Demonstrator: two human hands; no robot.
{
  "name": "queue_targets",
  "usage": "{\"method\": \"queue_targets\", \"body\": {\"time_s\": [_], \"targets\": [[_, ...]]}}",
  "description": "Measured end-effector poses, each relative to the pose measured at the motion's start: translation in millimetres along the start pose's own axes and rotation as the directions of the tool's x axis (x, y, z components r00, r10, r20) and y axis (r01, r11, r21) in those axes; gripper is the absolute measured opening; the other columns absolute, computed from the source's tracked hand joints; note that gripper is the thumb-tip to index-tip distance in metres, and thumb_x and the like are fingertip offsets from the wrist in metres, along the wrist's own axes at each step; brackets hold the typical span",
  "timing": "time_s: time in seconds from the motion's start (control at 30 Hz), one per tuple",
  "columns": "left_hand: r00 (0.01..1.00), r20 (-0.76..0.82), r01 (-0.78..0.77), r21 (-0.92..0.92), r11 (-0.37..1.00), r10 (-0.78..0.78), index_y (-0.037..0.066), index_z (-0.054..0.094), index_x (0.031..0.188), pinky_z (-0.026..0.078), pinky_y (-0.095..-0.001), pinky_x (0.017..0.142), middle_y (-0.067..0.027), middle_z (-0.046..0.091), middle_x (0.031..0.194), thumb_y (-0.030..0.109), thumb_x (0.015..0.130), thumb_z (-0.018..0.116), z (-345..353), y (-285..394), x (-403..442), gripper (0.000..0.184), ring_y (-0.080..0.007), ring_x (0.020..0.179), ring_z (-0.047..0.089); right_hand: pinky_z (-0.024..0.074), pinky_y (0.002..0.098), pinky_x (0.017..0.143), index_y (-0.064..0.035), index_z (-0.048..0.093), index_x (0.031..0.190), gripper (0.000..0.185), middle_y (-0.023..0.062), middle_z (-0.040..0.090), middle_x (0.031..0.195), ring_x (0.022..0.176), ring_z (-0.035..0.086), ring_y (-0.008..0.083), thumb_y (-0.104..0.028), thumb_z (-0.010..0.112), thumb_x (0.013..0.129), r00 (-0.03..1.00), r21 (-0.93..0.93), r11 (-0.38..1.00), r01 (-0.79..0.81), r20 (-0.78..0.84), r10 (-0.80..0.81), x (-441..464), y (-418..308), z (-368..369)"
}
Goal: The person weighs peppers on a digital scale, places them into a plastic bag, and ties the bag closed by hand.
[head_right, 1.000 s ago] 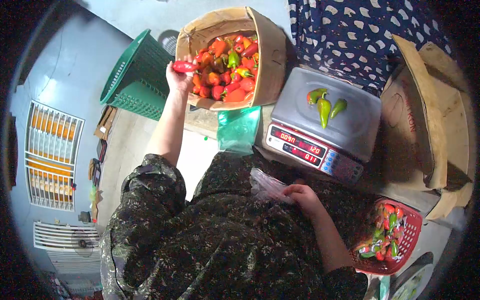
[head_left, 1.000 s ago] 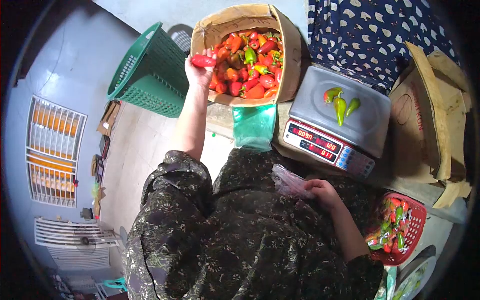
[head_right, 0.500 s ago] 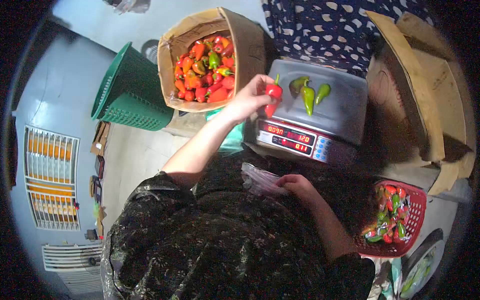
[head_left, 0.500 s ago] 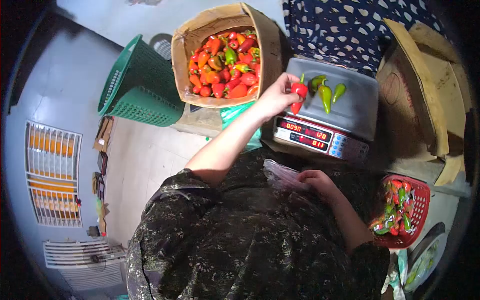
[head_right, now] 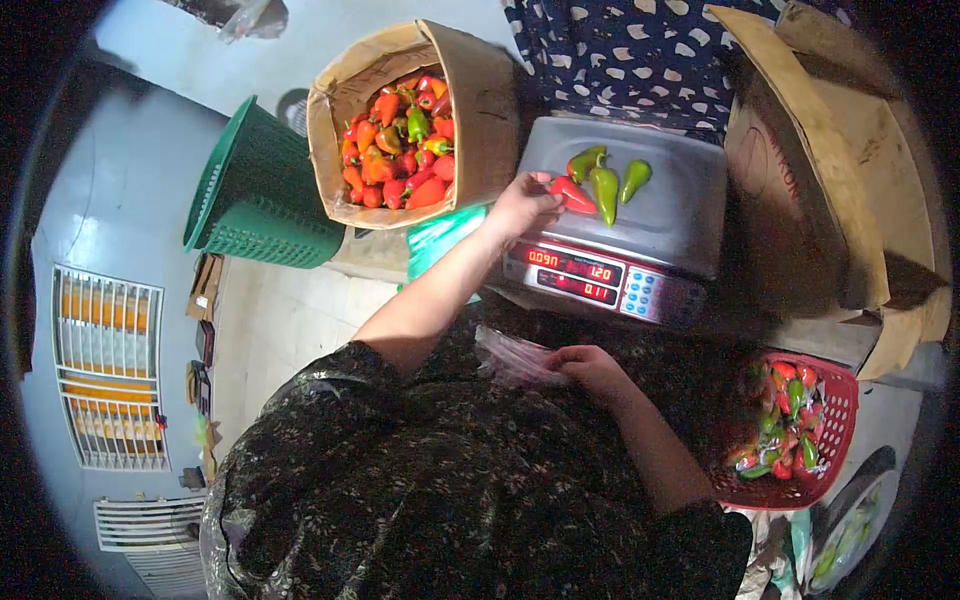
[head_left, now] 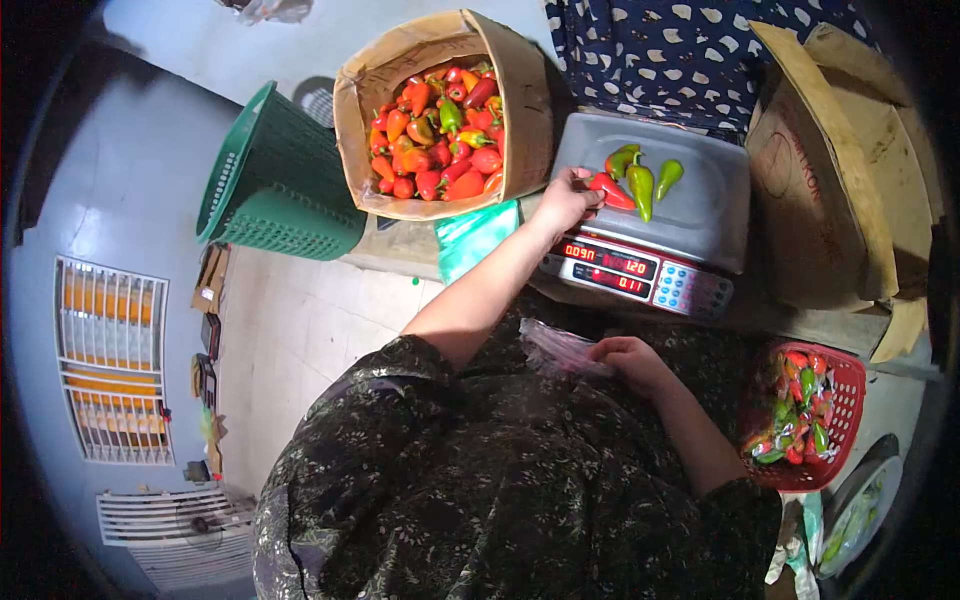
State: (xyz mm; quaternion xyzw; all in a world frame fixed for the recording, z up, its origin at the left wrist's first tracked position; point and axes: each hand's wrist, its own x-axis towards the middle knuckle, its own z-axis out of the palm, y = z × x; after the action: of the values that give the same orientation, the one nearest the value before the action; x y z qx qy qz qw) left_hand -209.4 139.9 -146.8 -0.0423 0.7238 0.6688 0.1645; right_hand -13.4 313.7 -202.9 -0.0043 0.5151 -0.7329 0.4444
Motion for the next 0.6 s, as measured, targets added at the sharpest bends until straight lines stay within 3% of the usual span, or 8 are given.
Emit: {"method": "queue_targets", "body": {"time_s": [0.33,0.4,0.47,0.5,0.53,0.57,0.6], "targets": [[0.996,-0.029,-0.081,-0.078,0.994,0.079,-0.001,0.033,0.121,0.049,-0.0282,0.075,-0.0118,0.054,0.102,0.009,0.083,0.061,-7.4,-3.6,-8.1,0.048,-0.0186,0.088,0.059,0.0430,0.0252,0.078,0.0019,0.064,0.094,0.028,0.0050,0.063,0.087,0.079,0.056,0.0140,-0.004,0.052,0.069,1.000,-0.067,0.998,-0.002,-0.017,0.001,0.5,0.0,0.9],[0.996,-0.042,-0.082,-0.048,0.995,0.080,-0.001,0.035,0.122,0.048,-0.0277,0.079,-0.0104,0.053,0.102,0.010,0.082,0.061,-9.4,1.7,-15.9,0.048,-0.0178,0.088,0.059,0.0431,0.0260,0.078,0.0014,0.064,0.094,0.028,0.0052,0.063,0.086,0.078,0.056,0.0144,-0.005,0.053,0.069,0.997,-0.004,0.998,-0.069,-0.026,0.069,-4.7,-7.0,4.9],[0.983,-0.021,-0.177,0.186,0.967,0.184,0.001,0.038,0.122,0.047,-0.0270,0.080,-0.0084,0.052,0.104,0.009,0.083,0.061,-7.9,22.5,-37.6,0.046,-0.0155,0.091,0.057,0.0432,0.0266,0.078,0.0011,0.064,0.094,0.028,0.0054,0.063,0.086,0.078,0.056,0.0147,-0.005,0.053,0.069,0.997,-0.011,0.997,-0.076,-0.035,0.076,-6.5,-9.6,6.9],[0.951,0.034,-0.305,0.248,0.919,0.307,0.003,0.040,0.121,0.046,-0.0264,0.081,-0.0062,0.051,0.106,0.007,0.084,0.059,-10.1,27.7,-44.3,0.042,-0.0135,0.094,0.055,0.0433,0.0267,0.077,0.0010,0.064,0.094,0.028,0.0054,0.063,0.086,0.078,0.056,0.0149,-0.005,0.053,0.069,0.998,-0.052,0.998,-0.047,-0.038,0.045,-6.1,-8.7,6.7],[0.889,0.036,-0.452,0.230,0.862,0.456,0.001,0.045,0.115,0.048,-0.0289,0.075,-0.0089,0.049,0.106,0.005,0.080,0.061,-11.8,35.7,-51.6,0.039,-0.0149,0.086,0.056,0.0434,0.0269,0.077,0.0008,0.064,0.094,0.028,0.0055,0.063,0.086,0.078,0.056,0.0150,-0.005,0.053,0.069,0.999,-0.095,0.995,-0.017,-0.039,0.014,-5.7,-8.7,5.9],[0.739,0.118,-0.629,0.473,0.617,0.663,0.003,0.049,0.111,0.048,-0.0300,0.077,-0.0102,0.049,0.108,0.003,0.077,0.060,-17.0,55.3,-63.5,0.036,-0.0187,0.088,0.056,0.0434,0.0265,0.077,0.0006,0.064,0.094,0.027,0.0055,0.063,0.086,0.078,0.056,0.0147,-0.005,0.054,0.070,0.999,-0.098,0.995,-0.031,-0.024,0.028,-5.9,-11.3,5.9],[0.599,0.195,-0.714,0.568,0.409,0.776,0.004,0.053,0.106,0.047,-0.0311,0.078,-0.0119,0.050,0.106,0.002,0.075,0.060,-23.4,76.5,-73.0,0.031,-0.0212,0.088,0.056,0.0434,0.0262,0.077,0.0004,0.064,0.094,0.026,0.0054,0.063,0.087,0.078,0.056,0.0144,-0.005,0.054,0.071,0.999,-0.103,0.994,-0.045,-0.007,0.044,-7.5,-15.2,6.8]]}}
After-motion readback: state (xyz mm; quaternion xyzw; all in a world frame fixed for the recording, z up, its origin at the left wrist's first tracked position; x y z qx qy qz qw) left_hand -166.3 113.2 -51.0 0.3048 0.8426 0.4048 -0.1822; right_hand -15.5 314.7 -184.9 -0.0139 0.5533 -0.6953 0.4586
